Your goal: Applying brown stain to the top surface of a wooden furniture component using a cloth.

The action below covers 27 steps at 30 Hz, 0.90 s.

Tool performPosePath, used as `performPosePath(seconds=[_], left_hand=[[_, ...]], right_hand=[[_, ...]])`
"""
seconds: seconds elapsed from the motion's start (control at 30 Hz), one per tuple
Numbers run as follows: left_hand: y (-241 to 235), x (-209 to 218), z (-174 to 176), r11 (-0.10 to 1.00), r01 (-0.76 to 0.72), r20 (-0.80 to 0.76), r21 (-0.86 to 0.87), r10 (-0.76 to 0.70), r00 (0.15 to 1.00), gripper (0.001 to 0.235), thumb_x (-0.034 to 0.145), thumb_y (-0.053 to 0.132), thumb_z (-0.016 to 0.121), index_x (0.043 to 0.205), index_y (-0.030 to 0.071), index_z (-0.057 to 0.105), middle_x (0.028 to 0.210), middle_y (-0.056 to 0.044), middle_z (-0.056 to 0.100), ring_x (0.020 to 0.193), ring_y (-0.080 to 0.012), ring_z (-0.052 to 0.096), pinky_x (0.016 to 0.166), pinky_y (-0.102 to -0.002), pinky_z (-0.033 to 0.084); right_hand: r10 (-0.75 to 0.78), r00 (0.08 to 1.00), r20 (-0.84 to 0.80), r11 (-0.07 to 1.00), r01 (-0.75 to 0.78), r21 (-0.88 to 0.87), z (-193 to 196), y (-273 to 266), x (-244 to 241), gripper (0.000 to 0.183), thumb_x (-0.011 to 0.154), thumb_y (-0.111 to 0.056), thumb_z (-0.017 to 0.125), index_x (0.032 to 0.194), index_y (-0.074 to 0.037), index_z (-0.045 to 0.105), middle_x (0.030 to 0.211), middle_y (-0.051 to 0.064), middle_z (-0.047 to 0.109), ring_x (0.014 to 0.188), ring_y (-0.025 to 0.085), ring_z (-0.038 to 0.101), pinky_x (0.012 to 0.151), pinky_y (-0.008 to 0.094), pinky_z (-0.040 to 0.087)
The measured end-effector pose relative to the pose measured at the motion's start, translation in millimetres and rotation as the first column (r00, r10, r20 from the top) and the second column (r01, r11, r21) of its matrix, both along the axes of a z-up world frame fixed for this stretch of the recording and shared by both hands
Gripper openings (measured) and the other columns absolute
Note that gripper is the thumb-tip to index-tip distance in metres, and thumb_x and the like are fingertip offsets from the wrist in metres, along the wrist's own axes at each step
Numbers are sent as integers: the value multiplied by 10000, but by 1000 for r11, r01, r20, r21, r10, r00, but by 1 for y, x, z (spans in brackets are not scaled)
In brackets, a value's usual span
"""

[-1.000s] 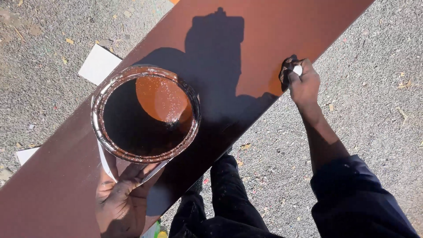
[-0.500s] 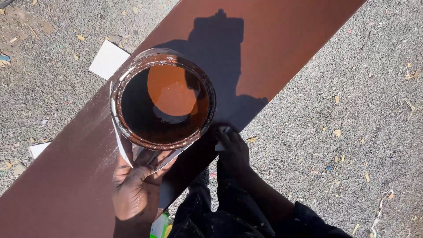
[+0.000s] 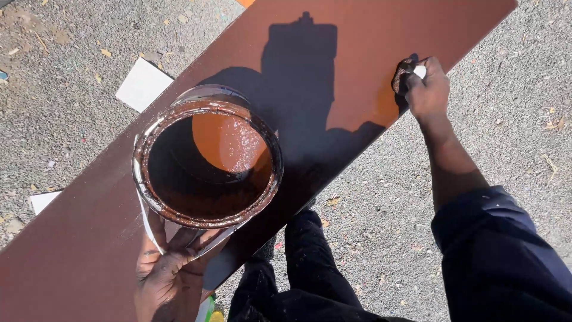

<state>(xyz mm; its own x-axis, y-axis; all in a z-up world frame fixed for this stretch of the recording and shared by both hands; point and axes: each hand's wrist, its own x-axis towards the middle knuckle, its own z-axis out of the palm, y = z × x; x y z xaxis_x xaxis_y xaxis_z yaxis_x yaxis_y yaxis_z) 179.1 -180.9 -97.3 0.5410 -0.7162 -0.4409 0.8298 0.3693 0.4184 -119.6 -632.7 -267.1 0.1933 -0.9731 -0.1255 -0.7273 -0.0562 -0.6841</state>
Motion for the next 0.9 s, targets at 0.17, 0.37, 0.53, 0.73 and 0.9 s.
performPosePath(seconds=[0.17, 0.37, 0.53, 0.73, 0.9], left_hand=[[-15, -4, 54, 903, 40, 135, 429, -108, 985, 1031, 686, -184, 345, 1651, 179, 332, 1391, -365, 566, 1156, -585, 619, 980, -689, 502], [41, -4, 54, 897, -26, 149, 441, -44, 988, 838, 713, -156, 401, 1521, 56, 469, 1038, -346, 638, 1073, -582, 655, 1018, -798, 473], [78, 3, 68, 863, 50, 101, 503, -116, 988, 882, 751, -221, 250, 1566, 83, 396, 1356, -373, 536, 1210, -662, 541, 1066, -786, 425], [137, 7, 48, 971, 151, 242, 187, -194, 951, 727, 796, -193, 458, 1488, 29, 464, 1056, -327, 709, 1055, -526, 698, 973, -758, 515], [155, 7, 47, 934, 208, 198, 289, -271, 942, 857, 751, -225, 358, 1540, 100, 441, 1241, -376, 623, 1125, -618, 617, 988, -773, 476]], right_hand=[[45, 985, -168, 991, -23, 130, 6, 194, 71, 116, 929, -201, 576, 1019, -129, 568, 876, 76, 707, 764, 302, 636, 674, 430, 480], [485, 845, 227, 855, -513, 82, 19, 449, 141, 397, 918, -297, 496, 1245, -135, 652, 1211, 102, 737, 1078, 351, 703, 869, 495, 515], [35, 869, 493, 746, -351, 566, 4, 530, 123, 350, 824, -226, 712, 1172, -195, 693, 1199, -40, 778, 1080, 97, 723, 915, 271, 556], [-575, 657, 488, 769, 228, 598, -32, 512, 58, 145, 930, -96, 698, 982, -188, 599, 828, -21, 617, 686, 62, 501, 538, 234, 413], [-734, 584, 346, 537, 187, 823, -84, 478, 61, 88, 952, -160, 687, 976, -82, 721, 872, 69, 683, 764, 132, 637, 621, 279, 505]])
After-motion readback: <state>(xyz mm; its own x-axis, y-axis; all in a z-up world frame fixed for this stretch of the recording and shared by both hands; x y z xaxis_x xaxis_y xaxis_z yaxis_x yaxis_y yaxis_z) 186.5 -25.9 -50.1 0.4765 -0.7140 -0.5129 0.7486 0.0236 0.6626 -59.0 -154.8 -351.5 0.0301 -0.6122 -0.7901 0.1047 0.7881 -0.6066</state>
